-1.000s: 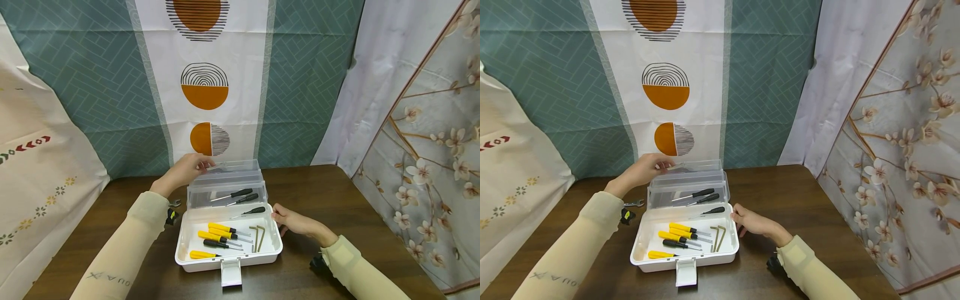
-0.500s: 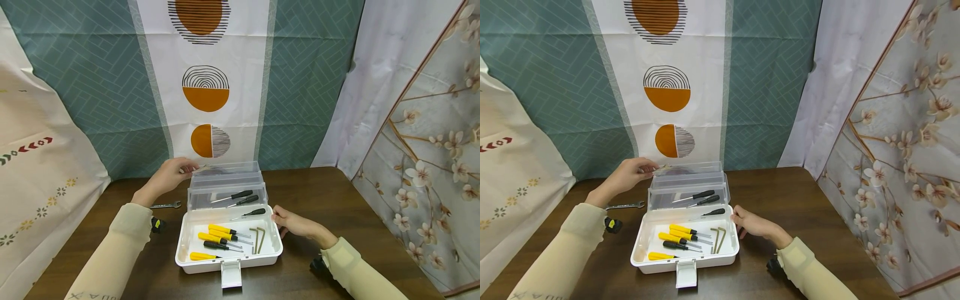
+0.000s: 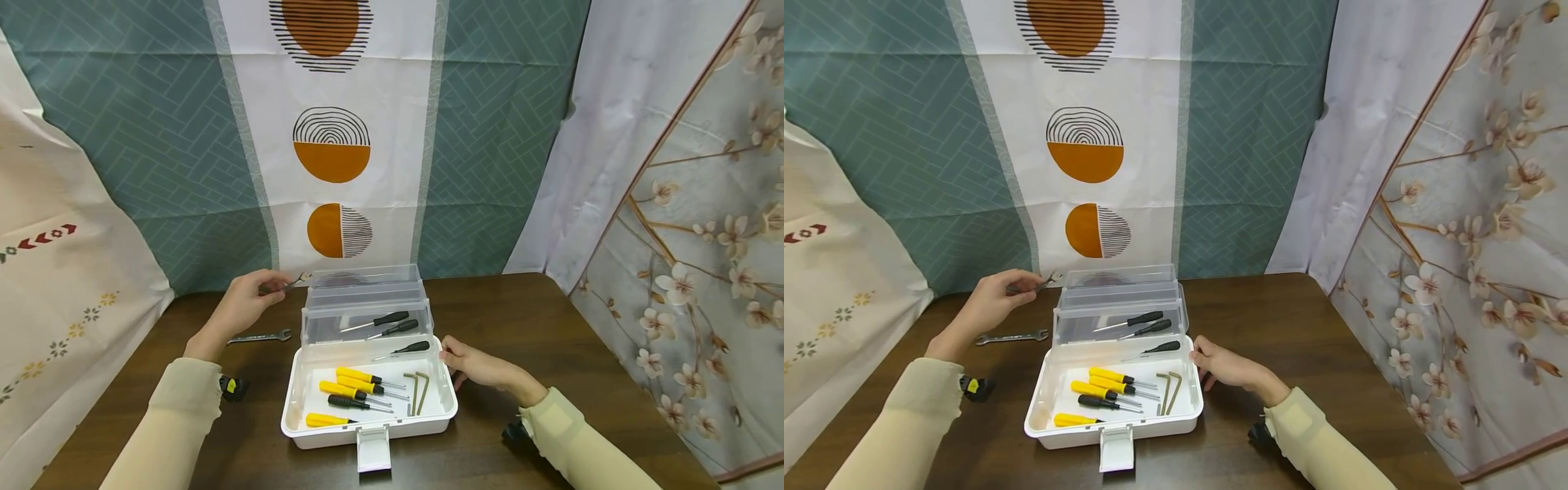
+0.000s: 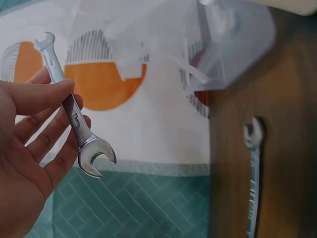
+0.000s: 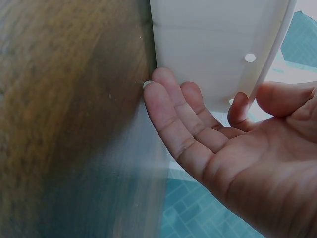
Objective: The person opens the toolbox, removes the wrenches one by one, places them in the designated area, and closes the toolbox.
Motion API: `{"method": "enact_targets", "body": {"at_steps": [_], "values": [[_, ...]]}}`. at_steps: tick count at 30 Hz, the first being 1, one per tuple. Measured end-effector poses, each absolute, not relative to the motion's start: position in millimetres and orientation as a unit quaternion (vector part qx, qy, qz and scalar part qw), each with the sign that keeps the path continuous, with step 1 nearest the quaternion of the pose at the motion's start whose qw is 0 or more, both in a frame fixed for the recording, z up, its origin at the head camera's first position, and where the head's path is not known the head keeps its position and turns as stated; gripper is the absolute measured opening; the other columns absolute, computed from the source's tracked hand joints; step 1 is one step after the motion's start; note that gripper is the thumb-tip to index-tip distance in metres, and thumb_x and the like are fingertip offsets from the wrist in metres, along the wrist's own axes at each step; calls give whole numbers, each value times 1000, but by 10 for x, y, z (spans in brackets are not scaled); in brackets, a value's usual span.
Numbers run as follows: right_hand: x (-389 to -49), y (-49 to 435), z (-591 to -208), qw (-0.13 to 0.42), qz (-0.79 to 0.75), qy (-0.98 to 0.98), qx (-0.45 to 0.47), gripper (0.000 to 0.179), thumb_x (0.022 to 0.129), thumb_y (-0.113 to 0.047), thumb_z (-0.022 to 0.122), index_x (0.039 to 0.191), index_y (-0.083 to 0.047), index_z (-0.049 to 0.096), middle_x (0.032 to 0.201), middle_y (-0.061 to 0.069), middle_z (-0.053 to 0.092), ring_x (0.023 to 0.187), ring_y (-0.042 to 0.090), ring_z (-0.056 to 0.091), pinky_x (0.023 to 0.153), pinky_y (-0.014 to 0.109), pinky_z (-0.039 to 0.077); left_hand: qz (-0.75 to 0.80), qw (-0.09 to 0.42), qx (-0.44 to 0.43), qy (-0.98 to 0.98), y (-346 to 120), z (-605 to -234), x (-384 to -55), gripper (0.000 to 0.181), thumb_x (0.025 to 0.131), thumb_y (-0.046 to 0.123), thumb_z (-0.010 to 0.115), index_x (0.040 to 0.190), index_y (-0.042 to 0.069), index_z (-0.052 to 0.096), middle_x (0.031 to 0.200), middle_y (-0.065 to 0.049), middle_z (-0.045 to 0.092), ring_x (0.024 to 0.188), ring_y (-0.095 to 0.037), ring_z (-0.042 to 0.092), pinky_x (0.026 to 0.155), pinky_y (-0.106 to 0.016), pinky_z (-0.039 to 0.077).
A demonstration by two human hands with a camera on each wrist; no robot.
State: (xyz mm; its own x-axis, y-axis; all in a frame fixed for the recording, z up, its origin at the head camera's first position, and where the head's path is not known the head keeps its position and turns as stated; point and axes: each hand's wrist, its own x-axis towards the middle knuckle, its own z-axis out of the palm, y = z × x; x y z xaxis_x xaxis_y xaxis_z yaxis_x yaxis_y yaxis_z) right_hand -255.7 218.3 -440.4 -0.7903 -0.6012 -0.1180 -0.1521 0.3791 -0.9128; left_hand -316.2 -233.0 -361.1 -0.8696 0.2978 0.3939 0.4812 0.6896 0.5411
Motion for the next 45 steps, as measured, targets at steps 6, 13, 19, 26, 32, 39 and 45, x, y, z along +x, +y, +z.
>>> {"method": "enact_targets", "body": {"at_steps": [6, 13, 19, 26, 32, 39, 45], "values": [[-2556, 2175, -4403, 226, -509, 796, -235, 18, 114, -16, 36, 112, 1, 42, 111, 21, 56, 99, 25, 61, 77, 45, 59, -319, 147, -194, -916, -2486, -3746, -3090, 23, 94, -2, 73, 116, 6, 75, 103, -11, 72, 94, -27, 65, 79, -28, 56], [-2565, 2179, -4412, 226, -506, 800, -230, 18, 114, -17, 37, 112, 0, 42, 111, 20, 57, 99, 24, 61, 78, 45, 59, -305, 140, -186, -923, -2645, -3840, -3042, 24, 92, -3, 74, 114, 6, 73, 99, -8, 71, 95, -28, 64, 80, -38, 55], [-2585, 2189, -4435, 227, -503, 801, -231, 18, 114, -17, 36, 111, -1, 42, 111, 18, 58, 98, 24, 61, 78, 43, 58, -302, 112, -181, -929, -2775, -3950, -3003, 25, 92, -4, 74, 115, 5, 73, 102, -11, 71, 95, -28, 65, 75, -33, 56], [-2600, 2196, -4445, 226, -503, 801, -233, 17, 114, -16, 36, 112, 0, 42, 111, 18, 58, 99, 24, 62, 78, 43, 59, -277, 99, -202, -934, -2898, -4112, -2980, 23, 89, -7, 74, 108, 6, 74, 93, -5, 71, 86, -19, 65, 72, -30, 54], [-2596, 2199, -4430, 228, -502, 803, -228, 18, 114, -17, 37, 113, 0, 42, 112, 18, 58, 100, 25, 62, 79, 43, 59, -254, 67, -210, -942, -2977, -4271, -2970, 25, 85, -10, 74, 101, 9, 74, 86, 1, 67, 82, -15, 61, 72, -33, 51], [-2593, 2198, -4422, 229, -501, 804, -225, 18, 114, -18, 37, 113, -1, 42, 112, 17, 58, 101, 26, 61, 79, 45, 59, -237, 31, -210, -948, -3054, -4430, -2994, 28, 83, -16, 69, 95, 9, 72, 82, 3, 63, 78, -14, 57, 69, -34, 49], [-2586, 2198, -4424, 227, -499, 805, -226, 18, 114, -18, 37, 112, -1, 43, 112, 16, 57, 100, 26, 61, 80, 47, 59, -225, -14, -202, -953, -3093, -4473, -3004, 38, 82, -22, 58, 94, 11, 71, 86, 0, 63, 80, -17, 55, 70, -36, 49]]}}
